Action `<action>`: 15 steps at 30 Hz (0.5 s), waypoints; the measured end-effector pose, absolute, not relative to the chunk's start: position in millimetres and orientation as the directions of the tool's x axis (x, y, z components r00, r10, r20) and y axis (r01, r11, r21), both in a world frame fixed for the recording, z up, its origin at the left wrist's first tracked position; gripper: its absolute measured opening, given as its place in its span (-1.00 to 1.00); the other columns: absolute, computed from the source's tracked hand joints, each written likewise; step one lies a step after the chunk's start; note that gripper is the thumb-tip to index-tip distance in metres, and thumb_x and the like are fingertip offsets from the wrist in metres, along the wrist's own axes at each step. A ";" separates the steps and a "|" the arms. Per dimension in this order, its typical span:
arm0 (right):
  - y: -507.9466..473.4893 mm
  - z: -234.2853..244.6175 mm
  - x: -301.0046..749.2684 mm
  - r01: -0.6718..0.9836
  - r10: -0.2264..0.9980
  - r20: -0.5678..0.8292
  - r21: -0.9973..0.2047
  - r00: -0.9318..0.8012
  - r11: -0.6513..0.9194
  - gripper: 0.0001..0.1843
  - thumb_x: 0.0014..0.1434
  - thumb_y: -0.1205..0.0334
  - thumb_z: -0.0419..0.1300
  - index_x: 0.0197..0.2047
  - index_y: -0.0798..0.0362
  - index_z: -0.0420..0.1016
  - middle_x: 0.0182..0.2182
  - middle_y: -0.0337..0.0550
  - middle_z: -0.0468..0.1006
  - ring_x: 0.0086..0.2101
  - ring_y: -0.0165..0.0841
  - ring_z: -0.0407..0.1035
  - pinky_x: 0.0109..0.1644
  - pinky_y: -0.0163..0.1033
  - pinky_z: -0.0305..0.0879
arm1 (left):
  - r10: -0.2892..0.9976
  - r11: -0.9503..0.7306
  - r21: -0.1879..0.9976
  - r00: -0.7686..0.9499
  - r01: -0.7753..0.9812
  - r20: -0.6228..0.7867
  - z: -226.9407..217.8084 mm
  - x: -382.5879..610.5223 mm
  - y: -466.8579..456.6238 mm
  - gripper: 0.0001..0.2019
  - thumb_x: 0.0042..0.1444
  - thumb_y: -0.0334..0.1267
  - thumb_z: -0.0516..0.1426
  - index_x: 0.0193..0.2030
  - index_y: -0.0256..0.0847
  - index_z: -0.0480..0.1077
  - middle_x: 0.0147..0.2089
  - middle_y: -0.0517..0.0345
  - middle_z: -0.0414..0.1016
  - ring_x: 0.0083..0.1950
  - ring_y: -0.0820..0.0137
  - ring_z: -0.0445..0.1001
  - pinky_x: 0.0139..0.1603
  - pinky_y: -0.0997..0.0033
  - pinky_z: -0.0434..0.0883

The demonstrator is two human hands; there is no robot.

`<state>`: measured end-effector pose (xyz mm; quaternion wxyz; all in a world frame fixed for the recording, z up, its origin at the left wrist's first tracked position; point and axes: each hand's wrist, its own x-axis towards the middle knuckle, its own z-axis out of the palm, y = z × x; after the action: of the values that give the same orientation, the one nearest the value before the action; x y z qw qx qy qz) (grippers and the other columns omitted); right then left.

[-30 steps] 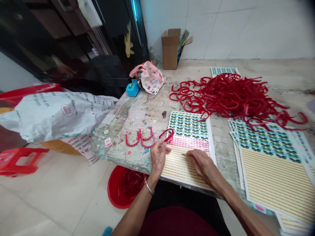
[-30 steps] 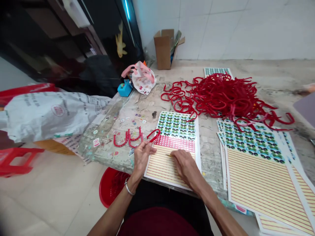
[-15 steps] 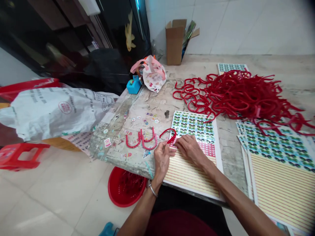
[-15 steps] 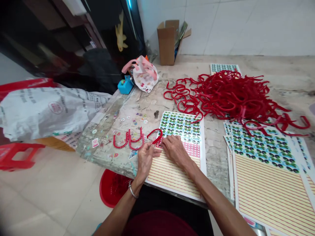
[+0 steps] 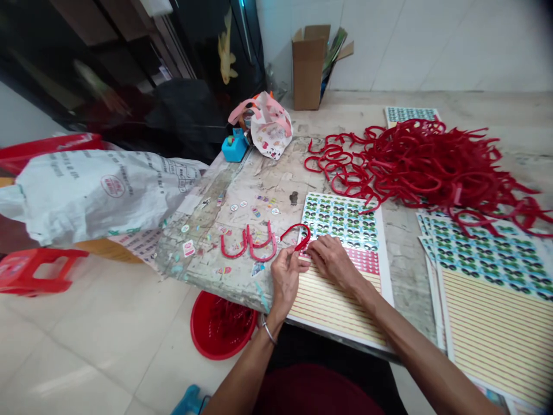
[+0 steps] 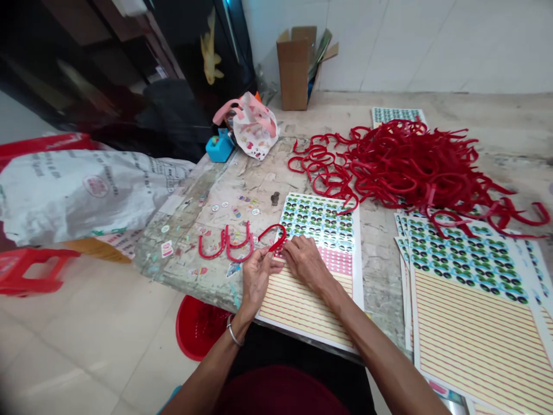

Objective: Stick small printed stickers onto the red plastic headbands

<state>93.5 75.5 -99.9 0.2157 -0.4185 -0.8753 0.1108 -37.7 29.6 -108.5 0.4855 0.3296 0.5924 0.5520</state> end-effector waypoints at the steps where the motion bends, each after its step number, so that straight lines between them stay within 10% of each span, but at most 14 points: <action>1: 76.4 -100.1 93.1 0.679 0.780 0.281 -0.384 -0.560 0.626 -0.82 0.23 0.28 -0.03 -0.33 0.07 0.36 -0.40 -0.11 0.40 -0.33 -0.32 0.22 -0.24 -0.23 0.02 | 0.927 0.174 0.974 -0.309 -0.146 -0.212 -108.5 -37.7 29.8 -0.78 0.07 -0.16 0.09 -0.24 -0.29 0.34 -0.47 0.20 0.44 -0.47 0.43 0.52 -0.42 0.45 0.51; 10: 74.5 -104.5 90.0 0.628 0.798 0.331 -0.493 -0.504 0.602 -0.86 0.16 0.21 0.07 -0.40 0.07 0.32 -0.43 -0.10 0.41 -0.35 -0.30 0.24 -0.22 -0.18 0.10 | 0.929 0.185 0.977 -0.304 -0.106 -0.209 -106.7 -37.8 30.1 -0.79 0.07 -0.16 0.08 -0.25 -0.27 0.35 -0.51 0.22 0.44 -0.47 0.43 0.51 -0.42 0.44 0.50; 15: 74.5 -91.5 116.0 0.476 0.923 0.354 -0.793 -0.148 0.380 -0.87 0.12 0.16 0.13 -0.37 0.04 0.32 -0.46 -0.19 0.40 -0.42 -0.37 0.28 -0.33 -0.24 0.21 | 0.936 0.157 0.985 -0.307 -0.077 -0.174 -107.3 -36.0 28.3 -0.79 0.08 -0.17 0.07 -0.22 -0.27 0.35 -0.43 0.20 0.46 -0.45 0.44 0.52 -0.37 0.41 0.52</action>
<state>116.0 74.5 -91.5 0.4291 -0.4920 -0.7113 0.2604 -36.0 28.3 -107.3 0.4675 0.3578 0.6001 0.5416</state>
